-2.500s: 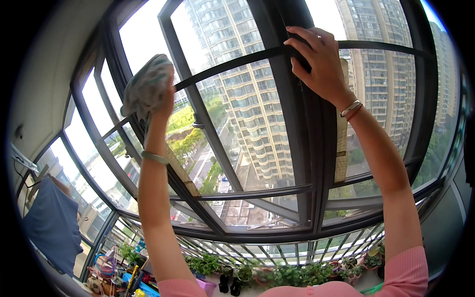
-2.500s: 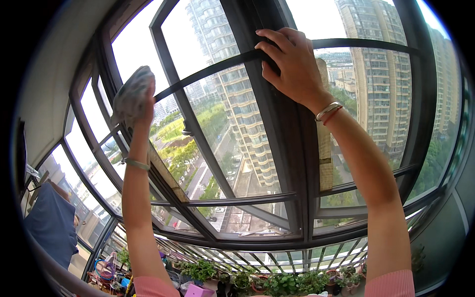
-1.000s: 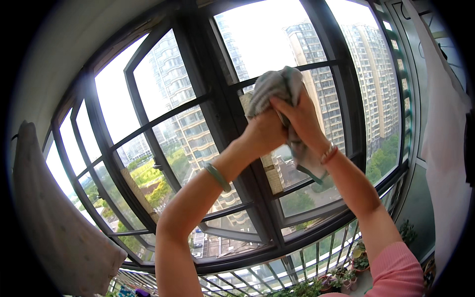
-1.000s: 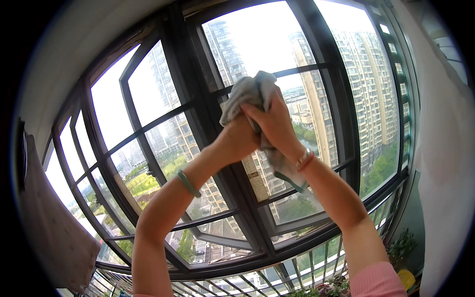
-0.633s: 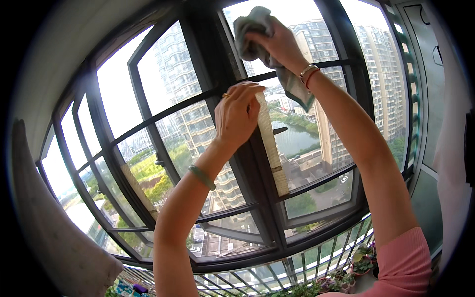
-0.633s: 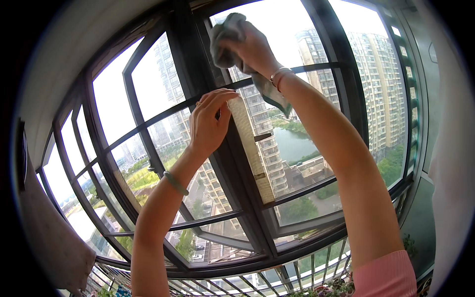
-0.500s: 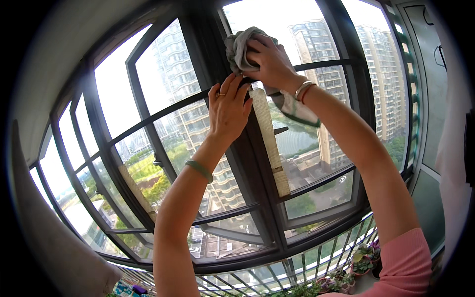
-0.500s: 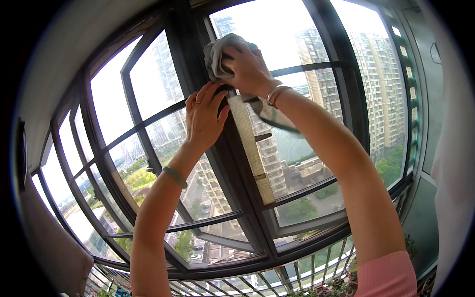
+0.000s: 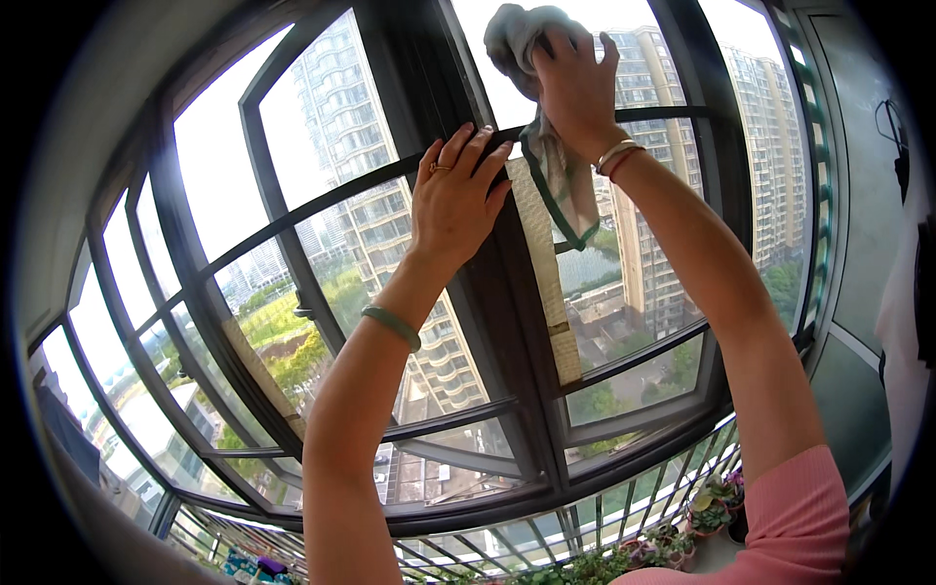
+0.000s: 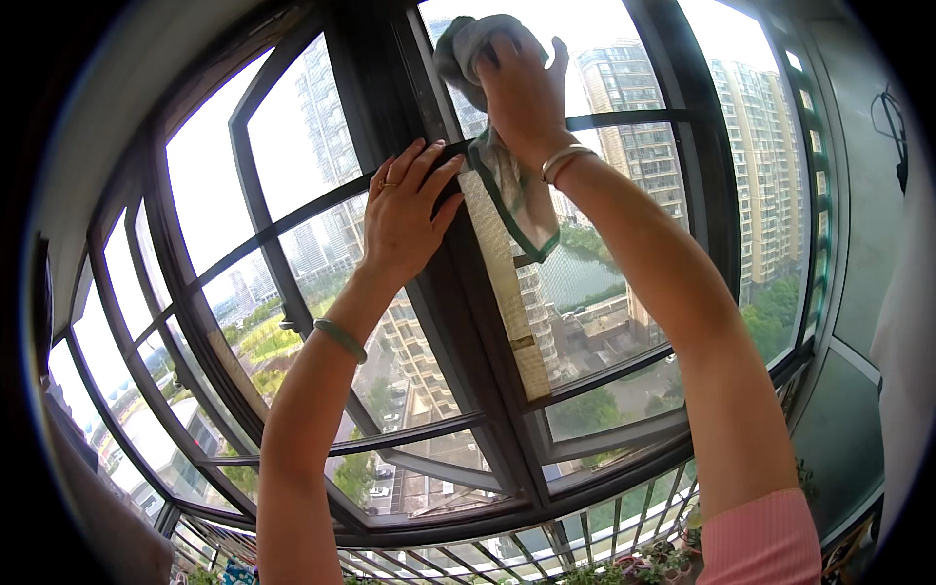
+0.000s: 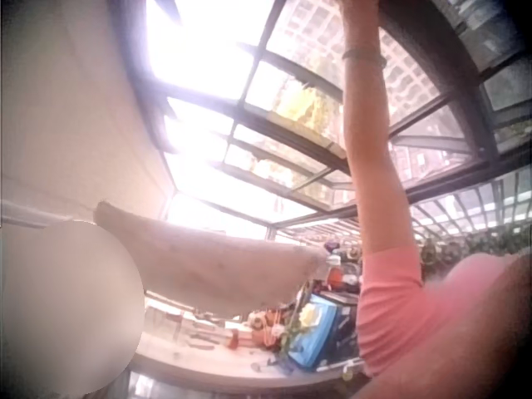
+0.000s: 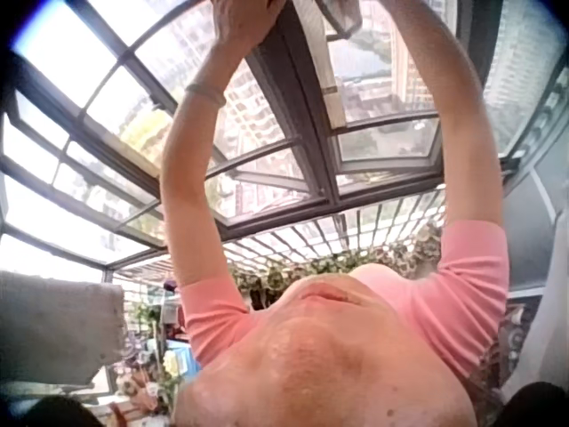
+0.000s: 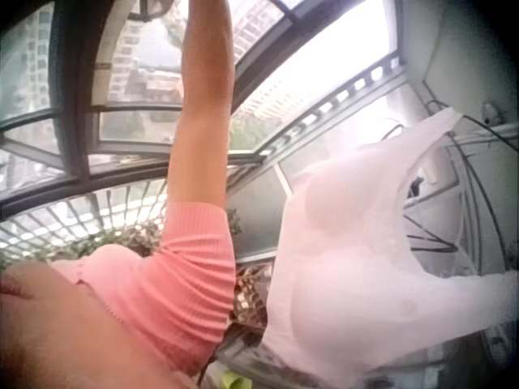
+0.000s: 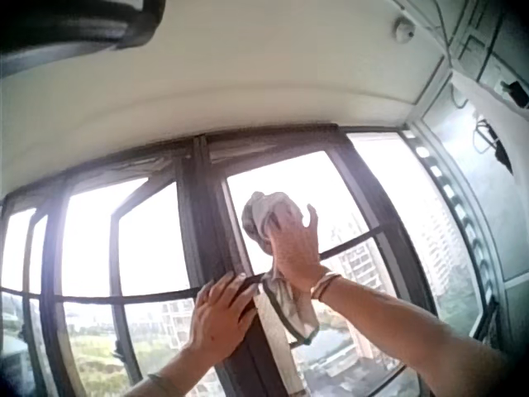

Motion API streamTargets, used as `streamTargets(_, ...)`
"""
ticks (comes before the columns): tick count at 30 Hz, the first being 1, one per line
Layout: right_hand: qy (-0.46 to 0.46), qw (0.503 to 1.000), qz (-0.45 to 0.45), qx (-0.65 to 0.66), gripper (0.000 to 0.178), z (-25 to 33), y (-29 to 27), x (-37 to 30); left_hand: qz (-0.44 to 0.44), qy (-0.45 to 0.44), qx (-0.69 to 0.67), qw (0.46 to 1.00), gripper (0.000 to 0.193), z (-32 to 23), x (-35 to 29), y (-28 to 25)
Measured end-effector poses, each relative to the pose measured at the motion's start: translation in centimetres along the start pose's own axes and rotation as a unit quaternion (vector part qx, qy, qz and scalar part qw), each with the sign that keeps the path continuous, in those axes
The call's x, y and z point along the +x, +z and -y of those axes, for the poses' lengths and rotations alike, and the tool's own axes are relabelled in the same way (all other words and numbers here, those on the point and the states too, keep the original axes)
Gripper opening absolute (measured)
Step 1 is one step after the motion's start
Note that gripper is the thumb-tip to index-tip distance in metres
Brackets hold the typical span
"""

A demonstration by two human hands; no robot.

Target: The person cleans the window frames and glass panes on a balcony using a cloth. They wipe the metal frames and glass surfaces, then rinse the cloth in a green basin of water and wring it out before resuming the cleaning task.

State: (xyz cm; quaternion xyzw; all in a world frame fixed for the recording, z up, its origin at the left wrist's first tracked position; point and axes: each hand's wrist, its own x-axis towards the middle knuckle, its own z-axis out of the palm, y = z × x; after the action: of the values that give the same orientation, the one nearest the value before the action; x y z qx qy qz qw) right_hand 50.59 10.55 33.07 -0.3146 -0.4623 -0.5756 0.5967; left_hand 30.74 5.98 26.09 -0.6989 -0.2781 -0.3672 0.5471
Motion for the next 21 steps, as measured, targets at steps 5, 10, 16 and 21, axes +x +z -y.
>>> streamTargets(5,-0.234,0.970,0.015,0.066,0.013,3.3,-0.4,-1.7,0.021,0.003,0.002,1.000,0.041,0.5,-0.6,-0.7)
streamTargets(10,-0.232,0.967,0.099,0.040,0.018,1.9,-0.6,-2.6,0.038,0.005,0.003,0.999,0.040,1.0,-0.8,-0.6)
streamTargets(16,-0.252,0.965,0.066,0.008,0.020,1.4,0.3,-0.4,0.015,0.013,-0.026,0.999,0.034,0.6,-0.6,-0.4)
streamTargets(21,-0.205,0.977,0.055,0.022,0.015,1.5,1.5,0.5,0.009,0.015,-0.022,1.000,0.036,0.5,-0.7,0.1)
